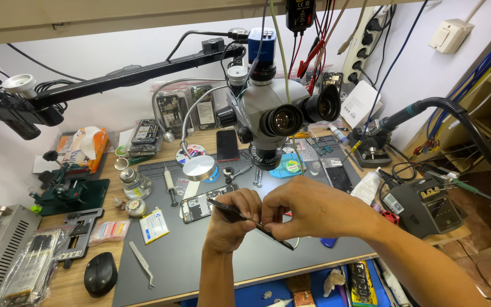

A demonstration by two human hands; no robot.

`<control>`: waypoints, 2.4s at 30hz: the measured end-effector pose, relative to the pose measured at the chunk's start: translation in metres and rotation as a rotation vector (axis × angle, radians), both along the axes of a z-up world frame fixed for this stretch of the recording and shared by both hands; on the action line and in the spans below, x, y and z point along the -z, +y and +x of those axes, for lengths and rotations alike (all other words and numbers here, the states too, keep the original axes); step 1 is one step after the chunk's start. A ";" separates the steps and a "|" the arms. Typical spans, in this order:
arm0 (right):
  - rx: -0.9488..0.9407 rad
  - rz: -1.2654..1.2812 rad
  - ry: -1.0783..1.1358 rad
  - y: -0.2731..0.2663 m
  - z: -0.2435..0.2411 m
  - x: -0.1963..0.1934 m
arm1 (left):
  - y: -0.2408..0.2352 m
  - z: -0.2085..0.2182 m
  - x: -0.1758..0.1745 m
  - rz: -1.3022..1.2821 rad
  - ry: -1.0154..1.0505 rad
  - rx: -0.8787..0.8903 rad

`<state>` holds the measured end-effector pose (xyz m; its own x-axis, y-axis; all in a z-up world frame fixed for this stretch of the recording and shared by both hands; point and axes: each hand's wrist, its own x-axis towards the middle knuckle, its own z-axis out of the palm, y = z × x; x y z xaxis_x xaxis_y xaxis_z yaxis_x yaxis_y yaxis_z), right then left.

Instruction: The person holds a disassembled smartphone, connects a charging cable, and uses a red-handled tool to pry at the device's edge. They then apply a piece of white tape to the phone's internal battery area and place the phone on the workbench.

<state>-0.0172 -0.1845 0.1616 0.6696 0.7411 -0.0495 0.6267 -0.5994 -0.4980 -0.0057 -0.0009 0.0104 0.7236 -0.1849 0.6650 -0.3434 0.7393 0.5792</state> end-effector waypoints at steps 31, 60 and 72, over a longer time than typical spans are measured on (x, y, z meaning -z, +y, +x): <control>0.078 -0.005 0.138 0.005 -0.004 -0.014 | -0.006 0.011 0.017 -0.130 -0.007 0.000; 0.088 0.006 0.137 0.007 -0.001 -0.011 | -0.004 0.009 0.015 -0.117 0.003 -0.025; 0.177 0.249 -0.217 0.008 -0.005 0.113 | 0.010 0.001 0.026 -0.217 0.134 -0.139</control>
<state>-0.0222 -0.1768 0.0484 0.7633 0.5845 0.2751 0.6314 -0.5848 -0.5093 -0.0045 0.0088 -0.0152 0.8159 0.0585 0.5753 -0.3817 0.8018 0.4598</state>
